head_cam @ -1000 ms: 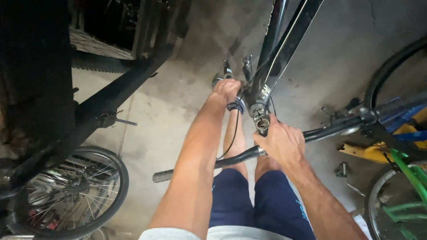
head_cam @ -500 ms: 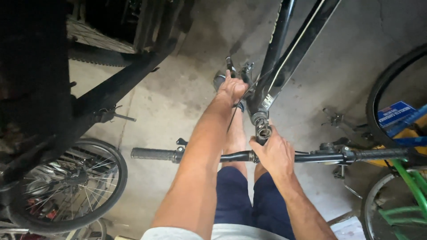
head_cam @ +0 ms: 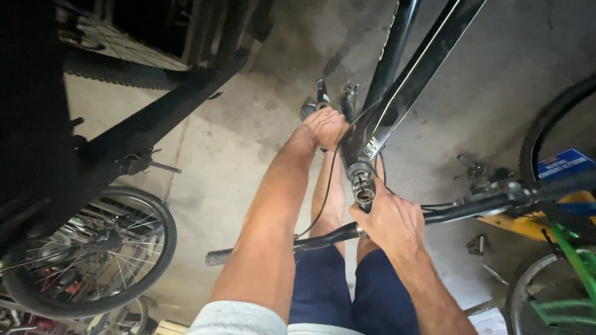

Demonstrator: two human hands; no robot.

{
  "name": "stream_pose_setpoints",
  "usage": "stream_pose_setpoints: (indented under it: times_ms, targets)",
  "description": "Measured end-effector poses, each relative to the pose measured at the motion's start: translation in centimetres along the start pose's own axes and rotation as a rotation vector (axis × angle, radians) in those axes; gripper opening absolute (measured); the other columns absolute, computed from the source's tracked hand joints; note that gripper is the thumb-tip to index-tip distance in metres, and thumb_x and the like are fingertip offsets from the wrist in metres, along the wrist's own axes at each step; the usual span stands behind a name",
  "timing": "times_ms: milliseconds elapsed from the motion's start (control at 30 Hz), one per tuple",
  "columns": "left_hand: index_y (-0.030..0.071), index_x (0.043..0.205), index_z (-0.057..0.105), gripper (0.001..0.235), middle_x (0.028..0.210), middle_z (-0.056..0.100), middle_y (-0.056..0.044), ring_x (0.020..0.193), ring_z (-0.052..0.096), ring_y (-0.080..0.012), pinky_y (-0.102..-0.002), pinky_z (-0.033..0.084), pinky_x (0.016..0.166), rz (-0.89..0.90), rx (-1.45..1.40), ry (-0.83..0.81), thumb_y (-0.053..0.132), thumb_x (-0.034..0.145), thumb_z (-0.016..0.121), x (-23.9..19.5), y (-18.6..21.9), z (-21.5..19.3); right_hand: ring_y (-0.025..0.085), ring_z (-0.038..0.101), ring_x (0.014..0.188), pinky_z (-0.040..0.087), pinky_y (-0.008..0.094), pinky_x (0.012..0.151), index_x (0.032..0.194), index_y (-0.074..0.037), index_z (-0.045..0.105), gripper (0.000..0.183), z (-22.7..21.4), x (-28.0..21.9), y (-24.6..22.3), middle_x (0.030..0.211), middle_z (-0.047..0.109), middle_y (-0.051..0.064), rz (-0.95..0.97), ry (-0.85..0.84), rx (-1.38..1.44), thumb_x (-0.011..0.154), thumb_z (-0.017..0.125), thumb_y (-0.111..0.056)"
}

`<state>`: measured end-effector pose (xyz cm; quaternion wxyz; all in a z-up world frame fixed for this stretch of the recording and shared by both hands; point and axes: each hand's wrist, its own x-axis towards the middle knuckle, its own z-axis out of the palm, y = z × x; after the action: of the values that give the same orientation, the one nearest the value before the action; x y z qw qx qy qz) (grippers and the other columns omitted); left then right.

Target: The person uses a multi-tool to loosen and remove the handlebar stem bolts on a bicycle. They detach the handlebar assembly from the frame and then use a screwdriver to work on the exposed headset area.

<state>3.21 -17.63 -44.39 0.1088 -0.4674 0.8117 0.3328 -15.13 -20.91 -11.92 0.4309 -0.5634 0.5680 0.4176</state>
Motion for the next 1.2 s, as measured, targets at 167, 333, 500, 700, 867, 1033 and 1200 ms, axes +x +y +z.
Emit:
stream_pose_setpoints:
  times_ms: [167,333,500,700,867,1033,1200]
  targets:
    - [0.016,0.086,0.084,0.036,0.086,0.086,0.0,0.099,0.083,-0.0191,-0.032,0.055,0.101,0.07,-0.021,-0.035,0.051,0.089,0.075,0.9,-0.7,1.7,0.045,0.081,0.124,0.059,0.059,0.111,0.16,-0.017,0.057,0.088,-3.1,-2.0,-2.9,0.124,0.085,0.022,0.079,-0.052,0.078,0.09,0.061,-0.07]
    - [0.037,0.078,0.082,0.025,0.079,0.082,0.008,0.08,0.082,-0.0197,-0.04,0.057,0.076,0.175,-0.038,-0.051,0.026,0.099,0.072,2.6,-1.1,2.8,0.053,0.072,0.12,0.057,0.067,0.092,0.167,-0.016,0.051,0.091,-1.9,-3.4,-4.6,0.19,0.027,-0.024,0.042,0.169,0.411,0.082,0.073,-0.04]
    - [0.032,0.085,0.08,0.028,0.087,0.083,0.0,0.091,0.082,-0.0265,-0.041,0.056,0.09,0.138,-0.155,-0.156,0.041,0.106,0.063,1.5,-0.8,0.9,0.041,0.076,0.121,0.059,0.061,0.088,0.164,-0.016,0.054,0.088,-1.3,-3.0,-3.7,0.191,0.024,-0.024,0.001,0.159,0.336,0.082,0.076,-0.042]
    - [0.043,0.058,0.047,0.06,0.052,0.066,0.012,0.049,0.066,-0.0108,-0.032,0.055,0.066,0.095,-0.125,0.168,0.097,0.082,0.05,2.1,-1.5,7.9,0.036,0.088,0.108,0.065,0.054,0.102,0.157,-0.032,0.059,0.089,1.0,0.4,0.6,0.106,0.088,0.009,0.062,-0.032,-0.118,0.085,0.062,-0.084]
    - [0.026,0.083,0.081,0.03,0.07,0.075,0.002,0.07,0.078,-0.0201,-0.038,0.06,0.073,0.21,-0.103,-0.266,0.048,0.102,0.074,1.5,-0.7,-2.0,0.05,0.08,0.087,0.062,0.061,0.08,0.169,-0.019,0.051,0.092,1.9,-0.5,-0.4,0.09,0.083,0.021,-0.007,0.145,-0.024,0.09,0.069,-0.063]
    - [0.032,0.079,0.08,0.032,0.077,0.079,0.004,0.074,0.08,-0.0244,-0.044,0.058,0.071,0.237,-0.042,-0.194,0.021,0.107,0.068,1.8,-1.0,-0.1,0.06,0.071,0.118,0.054,0.063,0.099,0.174,-0.013,0.045,0.1,0.1,-2.2,-3.0,0.122,0.081,0.031,0.194,-0.002,0.313,0.09,0.07,-0.062]
    - [0.025,0.095,0.085,0.031,0.074,0.076,0.0,0.073,0.077,-0.0198,-0.037,0.06,0.075,0.254,-0.096,-0.263,0.056,0.098,0.083,1.2,-0.7,-2.5,0.059,0.076,0.111,0.056,0.064,0.096,0.162,-0.01,0.052,0.089,0.1,-1.5,-1.5,0.114,0.084,0.029,0.112,-0.047,0.131,0.093,0.067,-0.066]
